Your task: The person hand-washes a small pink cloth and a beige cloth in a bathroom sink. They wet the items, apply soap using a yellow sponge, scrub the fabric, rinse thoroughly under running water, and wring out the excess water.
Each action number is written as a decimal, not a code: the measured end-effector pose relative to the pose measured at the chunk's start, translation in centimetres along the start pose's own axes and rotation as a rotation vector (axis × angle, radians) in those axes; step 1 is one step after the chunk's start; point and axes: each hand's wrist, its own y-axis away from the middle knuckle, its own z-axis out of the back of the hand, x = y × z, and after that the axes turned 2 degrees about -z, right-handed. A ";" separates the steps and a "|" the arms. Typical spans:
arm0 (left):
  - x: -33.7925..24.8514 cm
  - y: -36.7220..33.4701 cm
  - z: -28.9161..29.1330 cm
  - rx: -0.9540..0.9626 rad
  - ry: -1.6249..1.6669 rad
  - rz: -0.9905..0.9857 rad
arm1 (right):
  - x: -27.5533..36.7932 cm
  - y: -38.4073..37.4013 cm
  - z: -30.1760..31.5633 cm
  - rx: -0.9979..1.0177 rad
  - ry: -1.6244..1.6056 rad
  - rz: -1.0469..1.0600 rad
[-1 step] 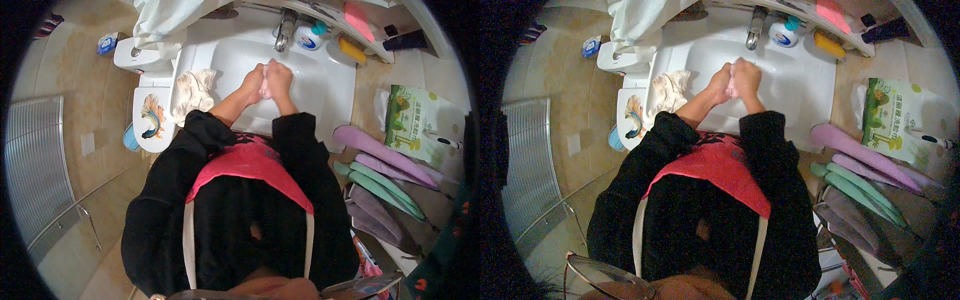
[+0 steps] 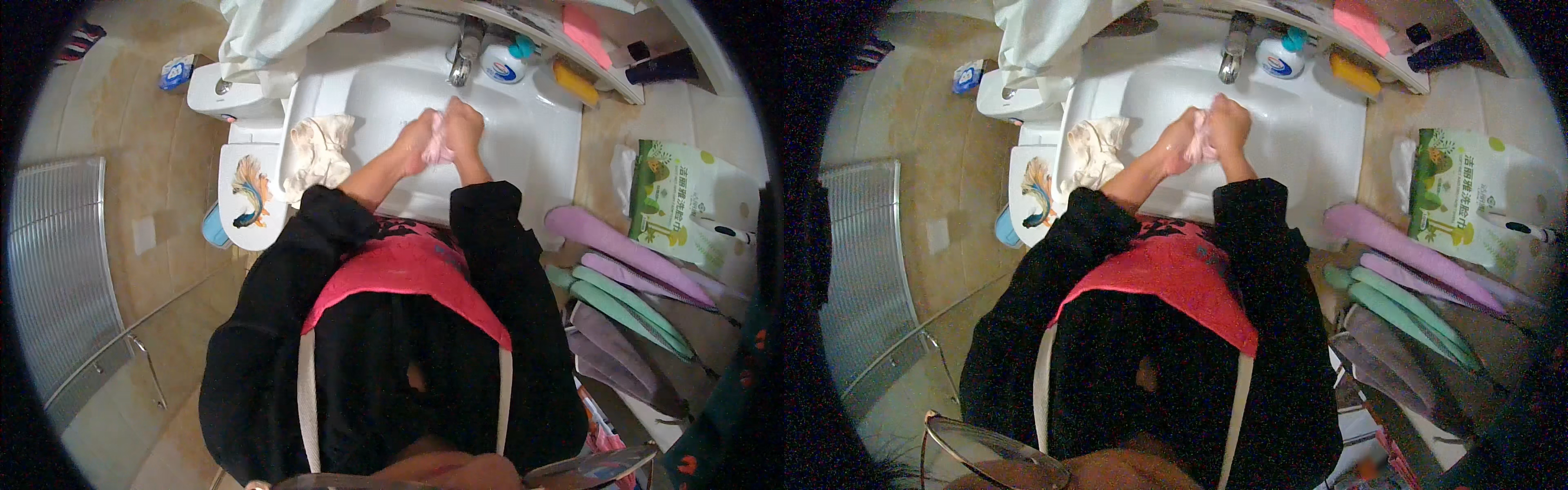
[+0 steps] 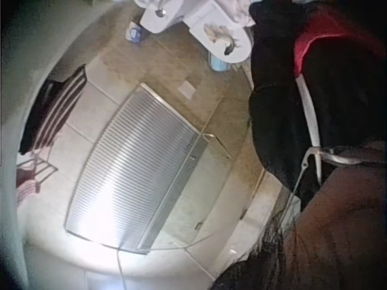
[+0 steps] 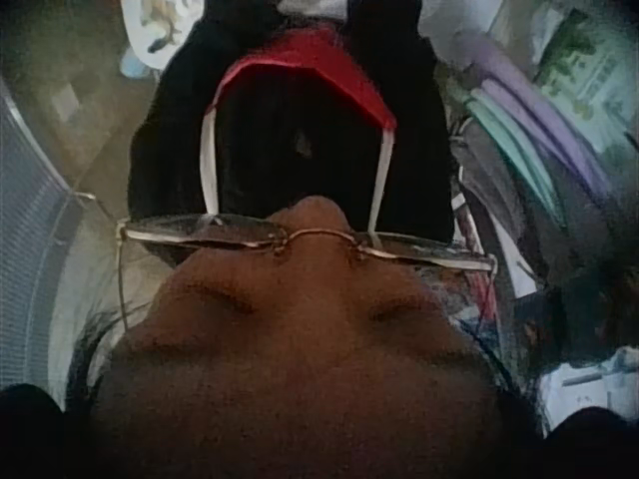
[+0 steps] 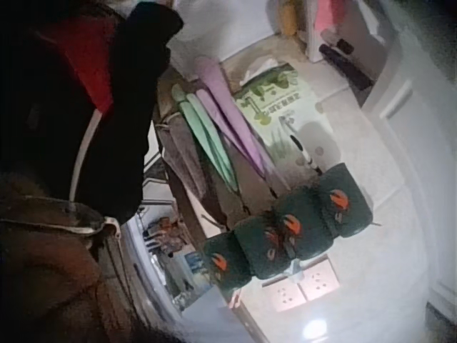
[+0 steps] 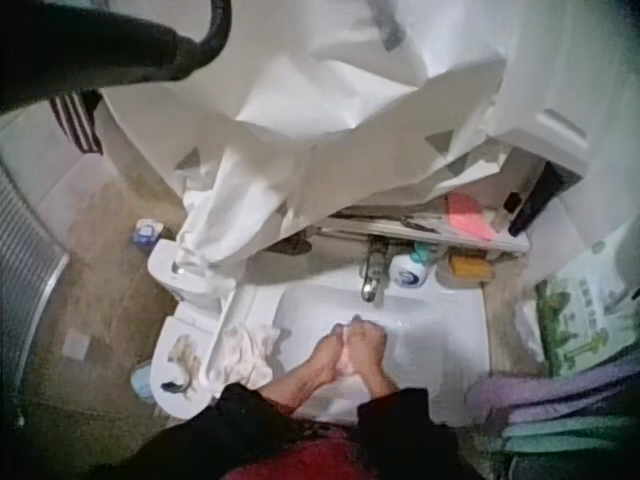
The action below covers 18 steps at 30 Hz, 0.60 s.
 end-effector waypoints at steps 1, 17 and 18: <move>-0.4 0.4 -0.3 0.078 0.042 0.045 | 0.3 -0.4 0.4 0.046 -0.144 -0.231; 0.9 -0.3 1.5 -0.094 0.140 -0.227 | 2.3 3.4 -2.1 -0.021 0.414 0.594; 2.1 -1.0 2.7 -0.136 -0.048 -0.170 | 3.7 1.6 -1.5 0.055 0.374 0.377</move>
